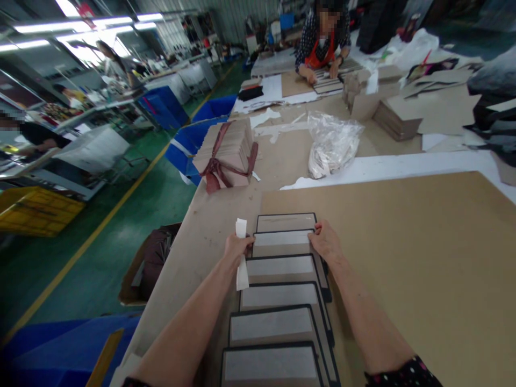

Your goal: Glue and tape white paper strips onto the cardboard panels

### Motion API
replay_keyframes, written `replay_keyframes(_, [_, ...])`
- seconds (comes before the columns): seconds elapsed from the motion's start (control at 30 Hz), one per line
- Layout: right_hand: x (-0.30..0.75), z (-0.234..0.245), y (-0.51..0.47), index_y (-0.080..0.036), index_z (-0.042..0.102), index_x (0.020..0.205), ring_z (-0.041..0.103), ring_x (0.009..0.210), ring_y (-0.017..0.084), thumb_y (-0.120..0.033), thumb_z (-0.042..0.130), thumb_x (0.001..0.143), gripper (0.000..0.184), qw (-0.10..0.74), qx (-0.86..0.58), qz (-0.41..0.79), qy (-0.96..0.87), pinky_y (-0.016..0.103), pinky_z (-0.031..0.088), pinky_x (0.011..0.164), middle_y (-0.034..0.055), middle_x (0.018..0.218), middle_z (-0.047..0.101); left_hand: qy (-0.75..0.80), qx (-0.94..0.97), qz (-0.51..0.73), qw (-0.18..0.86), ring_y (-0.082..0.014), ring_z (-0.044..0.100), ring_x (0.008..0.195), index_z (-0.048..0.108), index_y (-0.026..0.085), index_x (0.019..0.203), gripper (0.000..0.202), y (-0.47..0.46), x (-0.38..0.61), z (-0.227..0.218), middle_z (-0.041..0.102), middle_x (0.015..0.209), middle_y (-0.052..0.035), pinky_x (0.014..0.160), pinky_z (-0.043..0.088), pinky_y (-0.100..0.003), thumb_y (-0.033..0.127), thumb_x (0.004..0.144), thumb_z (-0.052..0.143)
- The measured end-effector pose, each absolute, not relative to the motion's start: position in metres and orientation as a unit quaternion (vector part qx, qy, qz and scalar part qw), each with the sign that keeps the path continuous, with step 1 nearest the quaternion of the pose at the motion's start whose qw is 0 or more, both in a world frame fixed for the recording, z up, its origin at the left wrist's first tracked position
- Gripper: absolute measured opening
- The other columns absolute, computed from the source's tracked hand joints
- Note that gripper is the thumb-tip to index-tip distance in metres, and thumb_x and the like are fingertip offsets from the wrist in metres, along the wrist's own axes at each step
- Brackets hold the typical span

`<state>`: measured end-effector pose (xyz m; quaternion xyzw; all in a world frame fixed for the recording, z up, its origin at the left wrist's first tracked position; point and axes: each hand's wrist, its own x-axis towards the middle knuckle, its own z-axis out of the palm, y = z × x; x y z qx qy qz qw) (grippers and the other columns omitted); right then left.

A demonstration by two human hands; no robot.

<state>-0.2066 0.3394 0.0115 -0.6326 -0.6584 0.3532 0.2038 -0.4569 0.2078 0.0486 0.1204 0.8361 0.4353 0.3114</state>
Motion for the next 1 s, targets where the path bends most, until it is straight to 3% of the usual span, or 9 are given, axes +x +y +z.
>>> replay_keyframes(0.1, [-0.202,0.025,0.334,-0.021,0.060,0.092,0.059,0.070,0.020,-0.031,0.062,0.071,0.024,0.236,-0.639,0.345,-0.645,0.033,0.044,0.067,0.0023,0.074,0.065,0.814,0.114,0.454,0.345,-0.0106,0.056,0.053,0.065,0.013,0.076,0.019,0.196,-0.467,0.074,0.062,0.062,-0.0007,0.043,0.032,-0.019,0.029,0.069,0.074])
replay_keyframes(0.2, [-0.209,0.052,0.317,-0.020,0.063,0.097,0.059,0.073,0.020,-0.045,0.059,0.078,0.031,0.276,-0.568,0.408,-0.660,0.032,0.045,0.068,0.0033,0.079,0.065,0.758,0.127,0.462,0.442,-0.0096,0.058,0.054,0.070,0.013,0.083,0.025,0.180,-0.462,0.100,0.066,0.070,-0.0043,0.042,0.032,-0.018,0.037,0.076,0.069])
replay_keyframes(0.33, [-0.240,0.096,0.288,-0.022,0.068,0.090,0.057,0.071,0.017,-0.055,0.062,0.081,0.035,0.228,-0.403,0.540,-0.703,0.029,0.043,0.065,0.0012,0.077,0.065,0.678,0.144,0.460,0.555,-0.0086,0.057,0.052,0.072,0.012,0.082,0.031,0.163,-0.434,0.119,0.065,0.068,-0.0038,0.042,0.035,-0.018,0.040,0.070,0.077])
replay_keyframes(0.47, [-0.267,0.116,0.271,-0.021,0.066,0.088,0.053,0.066,0.014,-0.051,0.073,0.072,0.035,0.206,-0.364,0.566,-0.710,0.026,0.041,0.060,-0.0020,0.074,0.064,0.621,0.137,0.470,0.612,-0.0082,0.057,0.050,0.070,0.013,0.080,0.037,0.155,-0.407,0.120,0.064,0.065,-0.0021,0.046,0.042,-0.019,0.043,0.064,0.084])
replay_keyframes(0.6, [-0.270,0.115,0.266,-0.021,0.061,0.067,0.047,0.055,0.012,-0.048,0.069,0.073,0.028,0.163,-0.379,0.565,-0.715,0.025,0.034,0.052,-0.0045,0.058,0.055,0.632,0.139,0.459,0.608,-0.0091,0.057,0.049,0.070,0.013,0.081,0.038,0.154,-0.393,0.114,0.065,0.065,-0.0022,0.045,0.043,-0.020,0.041,0.062,0.086])
replay_keyframes(0.7, [-0.266,0.115,0.264,-0.021,0.058,0.060,0.049,0.054,0.013,-0.048,0.059,0.078,0.032,0.156,-0.362,0.583,-0.710,0.026,0.035,0.053,-0.0035,0.054,0.056,0.632,0.150,0.472,0.596,-0.0065,0.051,0.047,0.071,0.012,0.083,0.038,0.154,-0.391,0.112,0.060,0.061,0.0010,0.043,0.038,-0.019,0.040,0.061,0.087])
replay_keyframes(0.87, [-0.259,0.116,0.269,-0.021,0.062,0.066,0.056,0.059,0.015,-0.044,0.052,0.082,0.030,0.158,-0.341,0.584,-0.720,0.027,0.040,0.059,-0.0010,0.060,0.063,0.619,0.158,0.479,0.602,-0.0058,0.051,0.047,0.071,0.012,0.083,0.041,0.154,-0.394,0.112,0.060,0.062,0.0012,0.043,0.036,-0.018,0.046,0.064,0.084])
replay_keyframes(1.0, [-0.249,0.106,0.280,-0.021,0.068,0.073,0.048,0.052,0.013,-0.049,0.055,0.081,0.032,0.201,-0.416,0.565,-0.684,0.026,0.033,0.052,-0.0016,0.057,0.059,0.646,0.143,0.490,0.567,-0.0078,0.055,0.048,0.068,0.013,0.084,0.041,0.156,-0.398,0.109,0.065,0.065,-0.0004,0.041,0.037,-0.018,0.047,0.066,0.082])
